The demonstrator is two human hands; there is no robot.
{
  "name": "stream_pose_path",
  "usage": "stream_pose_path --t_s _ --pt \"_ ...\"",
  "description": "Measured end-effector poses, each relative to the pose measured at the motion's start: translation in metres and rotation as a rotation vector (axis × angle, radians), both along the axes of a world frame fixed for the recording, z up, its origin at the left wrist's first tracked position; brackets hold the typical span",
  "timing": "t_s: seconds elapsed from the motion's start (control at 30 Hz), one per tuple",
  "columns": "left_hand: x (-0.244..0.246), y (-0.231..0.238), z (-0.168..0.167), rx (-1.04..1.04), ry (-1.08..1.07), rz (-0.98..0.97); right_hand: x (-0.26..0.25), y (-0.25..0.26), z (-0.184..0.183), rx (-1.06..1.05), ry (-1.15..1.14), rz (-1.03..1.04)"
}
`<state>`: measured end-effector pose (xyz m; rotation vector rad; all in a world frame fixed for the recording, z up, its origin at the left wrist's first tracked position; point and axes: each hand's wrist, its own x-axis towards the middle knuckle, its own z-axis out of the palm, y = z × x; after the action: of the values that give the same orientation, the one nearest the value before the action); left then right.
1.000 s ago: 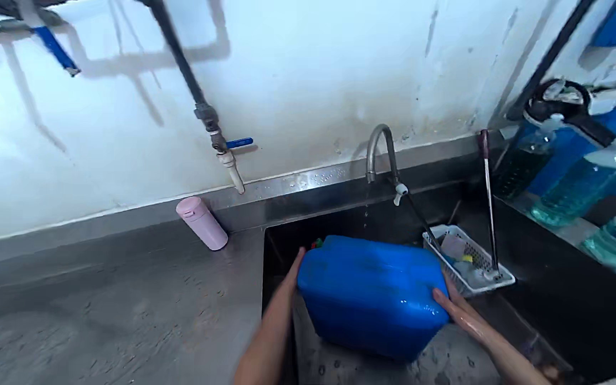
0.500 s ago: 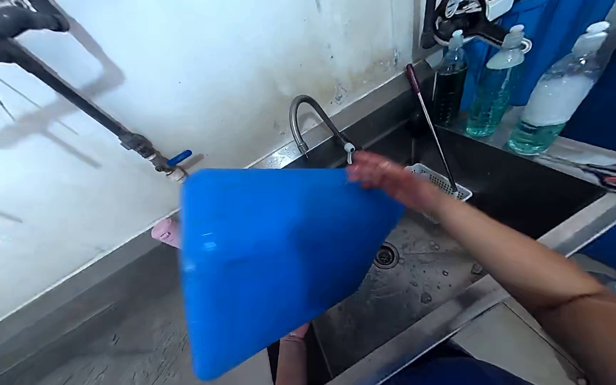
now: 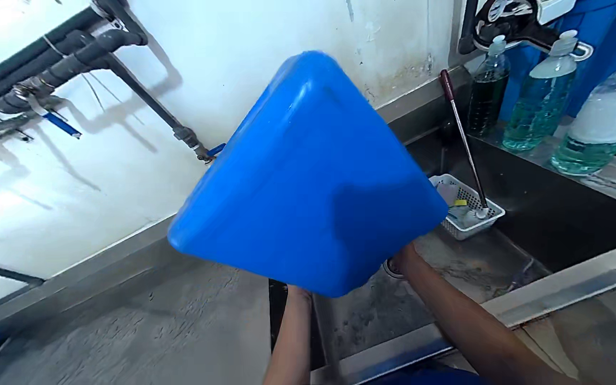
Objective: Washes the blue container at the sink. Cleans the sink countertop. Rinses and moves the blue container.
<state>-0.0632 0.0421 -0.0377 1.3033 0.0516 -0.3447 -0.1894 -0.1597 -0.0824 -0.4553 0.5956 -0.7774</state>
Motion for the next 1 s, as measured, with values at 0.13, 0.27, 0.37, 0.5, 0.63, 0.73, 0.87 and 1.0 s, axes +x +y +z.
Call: stream_pose_path --t_s 0.13,0.27,0.37,0.5,0.63,0.73,0.87,1.0 --pt "0.027 0.028 0.044 0.038 0.028 -0.103 -0.013 -0.019 0.022 0.16 0.009 -0.021" --pt "0.005 0.013 0.038 0.076 -0.058 0.079 -0.01 -0.01 0.021 0.185 0.01 0.002" --pt "-0.005 0.004 0.026 -0.047 -0.072 0.061 -0.007 -0.01 0.019 0.193 -0.029 0.037" --pt "0.03 0.062 0.046 -0.064 -0.08 -0.04 -0.025 -0.026 0.018 0.062 0.024 0.027" --pt "-0.025 0.023 0.044 -0.013 -0.105 0.219 -0.004 0.009 0.002 -0.005 0.099 0.237" --pt "0.024 0.109 0.046 0.021 -0.081 0.231 -0.005 0.004 0.008 -0.229 0.152 0.314" --pt "0.003 0.105 0.062 -0.028 -0.159 0.34 0.037 0.075 0.025 -0.183 0.122 0.409" --pt "0.06 0.213 0.074 0.012 -0.176 0.346 0.084 0.103 0.061 -0.314 0.116 0.463"
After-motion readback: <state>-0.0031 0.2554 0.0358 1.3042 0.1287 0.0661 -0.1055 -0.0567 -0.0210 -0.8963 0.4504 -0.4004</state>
